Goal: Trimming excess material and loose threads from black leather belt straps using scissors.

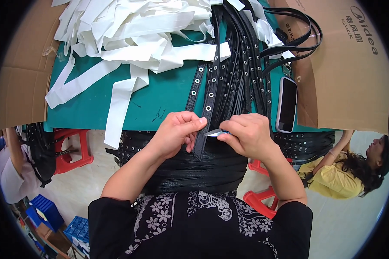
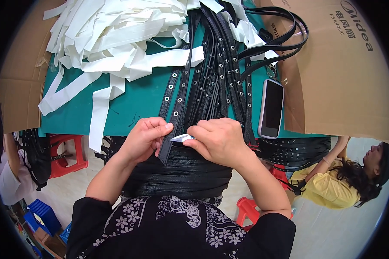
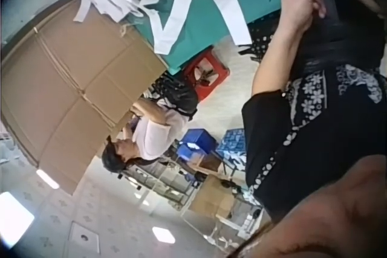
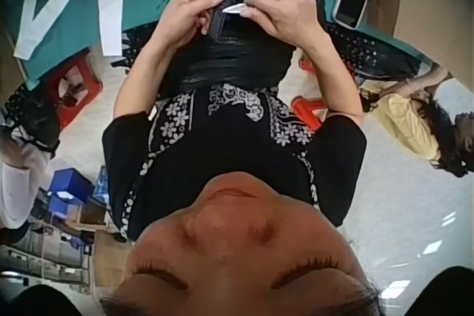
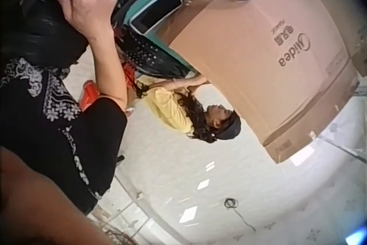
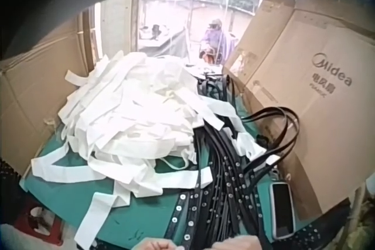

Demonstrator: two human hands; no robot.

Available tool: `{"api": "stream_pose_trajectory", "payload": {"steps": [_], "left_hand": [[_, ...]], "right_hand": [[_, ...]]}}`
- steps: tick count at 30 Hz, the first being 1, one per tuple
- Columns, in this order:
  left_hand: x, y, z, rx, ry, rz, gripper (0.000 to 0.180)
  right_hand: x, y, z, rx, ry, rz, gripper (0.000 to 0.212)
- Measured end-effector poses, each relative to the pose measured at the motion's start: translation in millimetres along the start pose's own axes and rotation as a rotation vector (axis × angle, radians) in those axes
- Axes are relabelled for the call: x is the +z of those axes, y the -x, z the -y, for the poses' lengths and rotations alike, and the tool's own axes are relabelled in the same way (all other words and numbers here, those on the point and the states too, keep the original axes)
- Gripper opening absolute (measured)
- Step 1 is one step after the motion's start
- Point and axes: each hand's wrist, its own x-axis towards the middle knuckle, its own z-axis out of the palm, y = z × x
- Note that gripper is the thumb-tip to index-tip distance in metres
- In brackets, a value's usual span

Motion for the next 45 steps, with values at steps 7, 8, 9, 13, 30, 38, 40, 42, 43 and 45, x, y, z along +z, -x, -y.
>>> {"api": "stream_pose_trajectory", "payload": {"steps": [7,8,9,13,30,38,40,42,43,45], "left_hand": [[-3.4,-3.8,0.0,-0.110,0.183,0.023,0.018],[-3.1,-4.7,0.7,-0.131,0.214,0.008,0.017],[-3.3,-4.0,-1.0,-0.131,0.210,0.008,0.017],[-6.3,-1.4,-4.5,-0.150,0.275,0.149,0.016],[-5.6,-2.3,3.4,-0.218,0.455,0.397,0.019],[-1.6,1.0,6.5,-0.202,0.470,0.405,0.020],[-4.8,1.5,7.5,-0.207,0.456,0.458,0.019],[-8.0,3.2,8.7,-0.173,0.435,0.484,0.023],[-6.9,6.4,5.9,-0.169,0.368,0.373,0.027],[-2.9,6.2,-3.0,-0.166,0.296,0.272,0.033]], "right_hand": [[-12.6,-0.9,-1.5,0.159,-0.252,-0.196,0.019],[-12.3,-0.8,-1.1,0.159,-0.253,-0.200,0.019],[-11.6,-1.2,-0.1,0.135,-0.217,-0.122,0.019],[-9.0,-3.6,6.2,0.104,-0.140,-0.008,0.021],[17.8,-7.0,9.8,0.687,-1.029,-0.252,0.012],[29.4,-31.1,11.1,0.835,-1.658,-0.261,0.022],[31.3,-32.5,10.0,0.830,-1.759,-0.269,0.028],[35.0,-33.7,12.9,0.851,-1.705,-0.300,0.029],[36.2,-34.3,13.5,0.843,-1.704,-0.306,0.029],[36.7,-34.3,13.5,0.849,-1.670,-0.327,0.029]]}}
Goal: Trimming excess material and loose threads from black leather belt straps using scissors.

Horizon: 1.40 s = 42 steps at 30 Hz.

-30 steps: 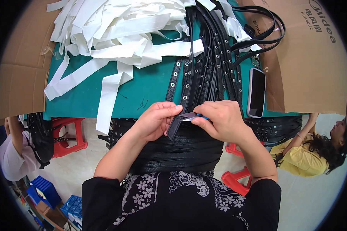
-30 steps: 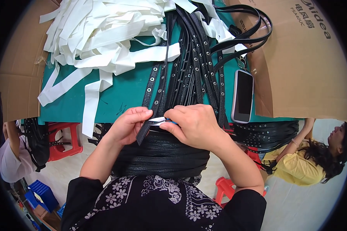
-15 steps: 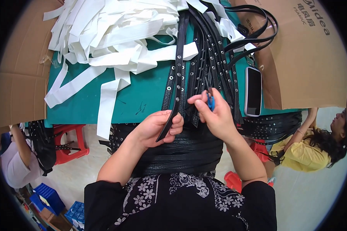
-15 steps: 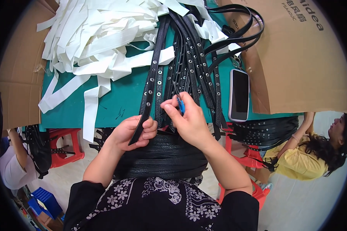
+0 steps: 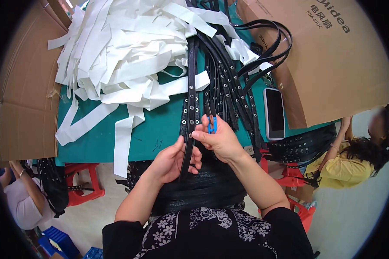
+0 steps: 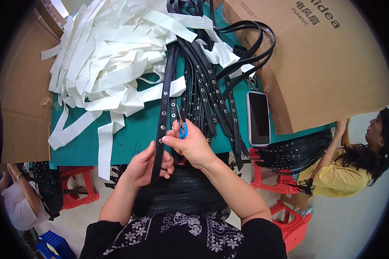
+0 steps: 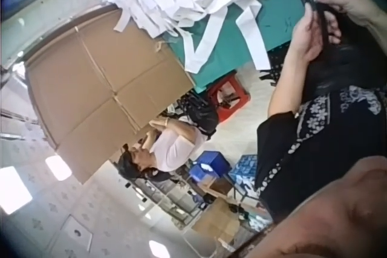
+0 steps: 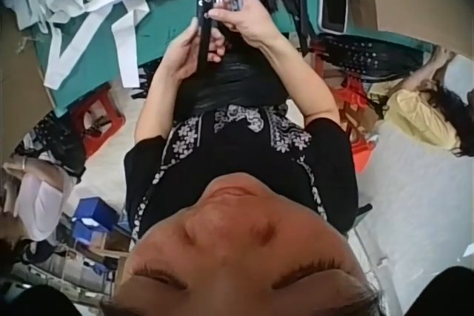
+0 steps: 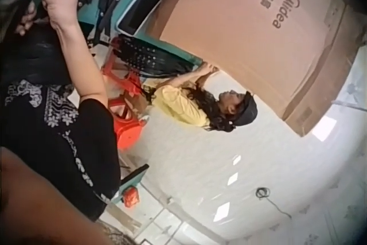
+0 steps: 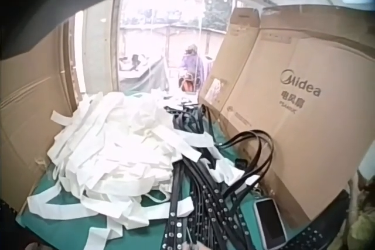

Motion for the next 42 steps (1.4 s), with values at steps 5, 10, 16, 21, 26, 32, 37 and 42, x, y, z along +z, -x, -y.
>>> {"api": "stream_pose_trajectory", "payload": {"steps": [5,10,16,21,26,32,37,42], "left_hand": [[10.5,-2.1,-13.2,0.141,-0.144,-0.153,0.033],[9.7,2.7,-19.5,0.107,-0.254,-0.147,0.021],[6.6,33.1,-10.8,-0.055,-0.694,-0.205,0.015],[-78.3,158.4,15.1,-0.560,-1.264,0.055,0.027],[-172.5,294.9,65.0,-1.365,-1.585,-0.020,0.041],[3.8,120.0,-14.0,0.364,-1.408,-0.527,0.026],[26.8,19.6,10.5,0.505,-0.865,-0.229,0.033],[23.3,21.5,15.4,-0.090,-0.435,0.033,0.028]], "right_hand": [[2.8,1.8,1.0,-0.036,0.040,0.015,0.027],[-3.2,-8.0,-5.5,-0.038,-0.102,0.071,0.025],[-11.4,-30.8,14.7,-0.063,-0.426,0.151,0.006],[-22.6,-56.0,63.0,-0.167,-0.482,0.027,0.009],[-27.5,-53.9,55.0,-0.174,-0.403,0.038,0.012],[6.1,5.8,0.5,-0.119,-0.372,0.074,0.018],[14.3,42.5,-7.1,-0.158,-0.254,0.019,0.021],[-25.8,45.2,20.9,-0.398,-0.098,-0.203,0.019]]}}
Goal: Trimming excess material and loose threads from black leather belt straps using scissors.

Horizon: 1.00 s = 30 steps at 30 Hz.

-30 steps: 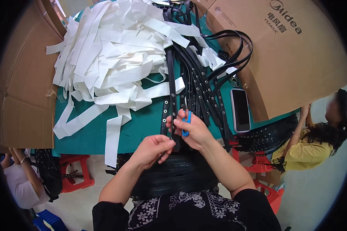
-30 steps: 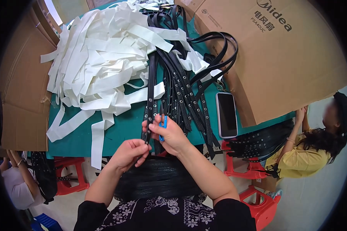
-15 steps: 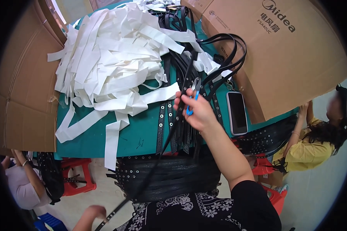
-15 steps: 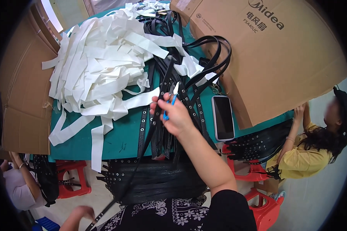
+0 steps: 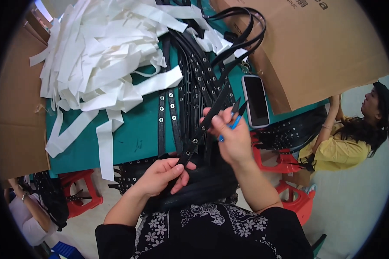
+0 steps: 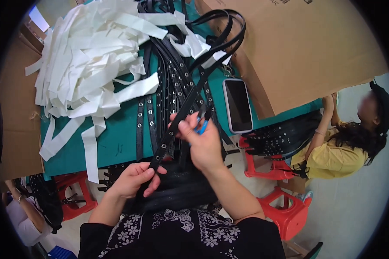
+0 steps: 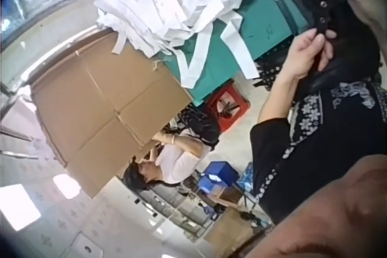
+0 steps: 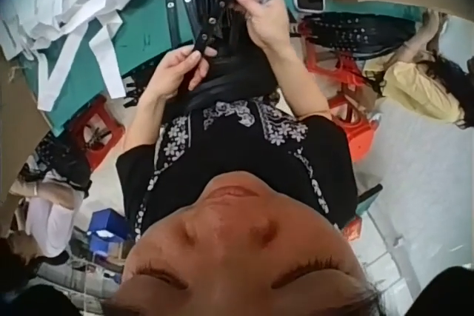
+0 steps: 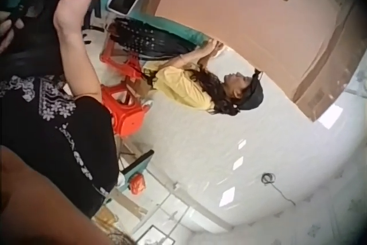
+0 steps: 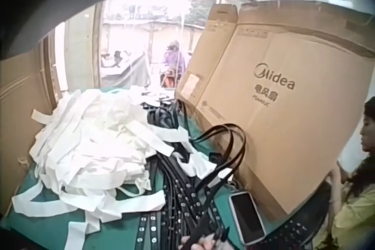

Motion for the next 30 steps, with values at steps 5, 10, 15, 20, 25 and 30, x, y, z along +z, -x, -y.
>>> {"api": "stream_pose_trajectory", "payload": {"steps": [5,10,15,20,25,30], "left_hand": [[-5.8,1.8,0.2,-0.036,0.127,0.076,0.034],[-6.4,3.4,6.5,0.013,0.176,-0.014,0.034],[-7.0,3.8,15.1,0.083,0.033,-0.141,0.038],[33.6,-31.7,13.1,-0.053,-0.317,0.064,0.036],[106.6,-121.4,119.9,0.280,-0.720,0.360,0.023],[146.4,-145.1,206.1,0.263,-1.193,0.467,0.042]], "right_hand": [[-18.6,-10.0,7.1,-0.035,0.102,-0.021,0.018],[-33.8,-9.2,-2.7,0.015,-0.183,0.086,0.016],[-42.8,4.1,-0.7,-0.106,-0.141,0.039,0.013],[-108.3,34.8,42.7,-0.785,0.855,-0.505,0.010],[-90.8,63.6,116.1,-0.685,1.164,-0.279,0.007],[-77.7,35.5,62.4,-0.301,1.324,0.009,0.010]]}}
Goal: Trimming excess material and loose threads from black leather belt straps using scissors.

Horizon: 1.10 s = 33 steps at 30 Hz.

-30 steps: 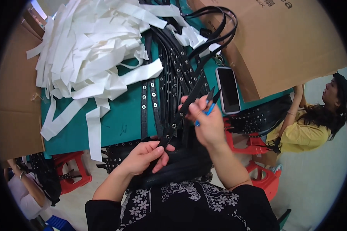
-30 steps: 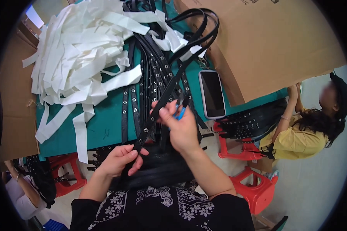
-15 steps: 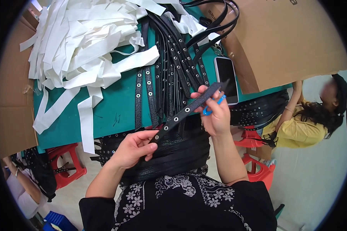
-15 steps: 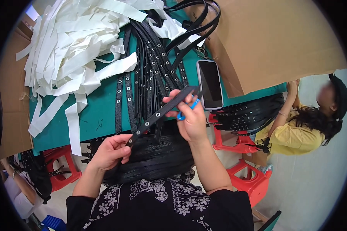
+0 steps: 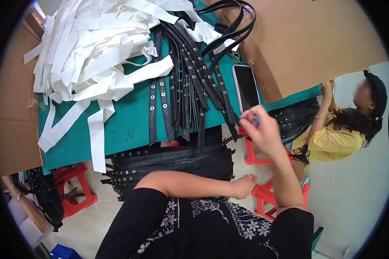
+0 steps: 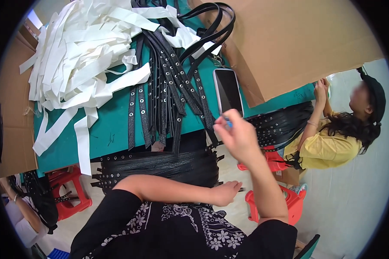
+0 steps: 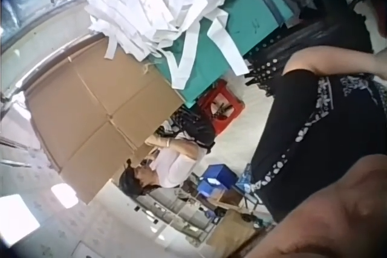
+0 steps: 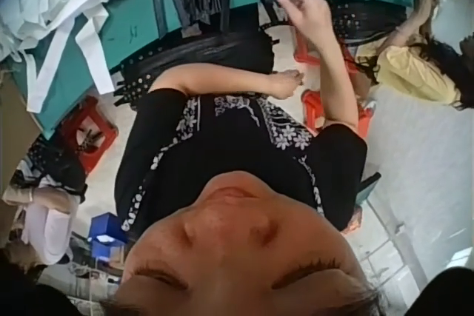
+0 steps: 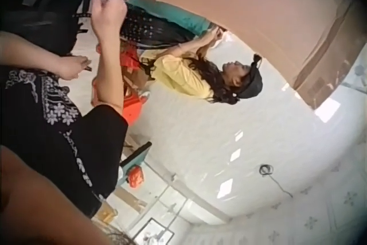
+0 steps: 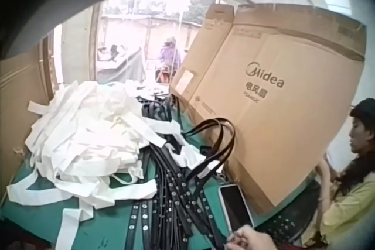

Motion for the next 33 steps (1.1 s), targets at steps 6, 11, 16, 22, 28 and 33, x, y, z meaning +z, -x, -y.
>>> {"api": "stream_pose_trajectory", "payload": {"steps": [6,11,16,22,28,33], "left_hand": [[-61.2,22.1,-6.8,0.166,-0.172,0.430,0.039],[-145.6,77.9,-32.6,0.182,0.176,0.070,0.030],[-202.5,135.6,-25.2,0.012,0.243,-0.665,0.016],[-234.5,161.8,0.1,-0.156,1.017,-0.994,0.027],[-229.2,184.9,2.6,-0.144,1.084,-1.047,0.018],[-224.0,199.2,-5.2,-0.171,1.029,-1.127,0.017]], "right_hand": [[54.8,-40.2,-6.8,0.056,-0.122,0.032,0.022],[80.4,-73.4,3.6,0.007,0.089,0.049,0.034],[74.3,-90.7,-7.5,0.044,-0.148,0.250,0.034],[76.8,-53.8,50.4,0.187,-0.798,0.391,0.037],[104.2,-21.9,71.9,0.190,-0.763,0.418,0.038],[97.2,-29.1,53.9,-0.393,-0.134,0.111,0.031]]}}
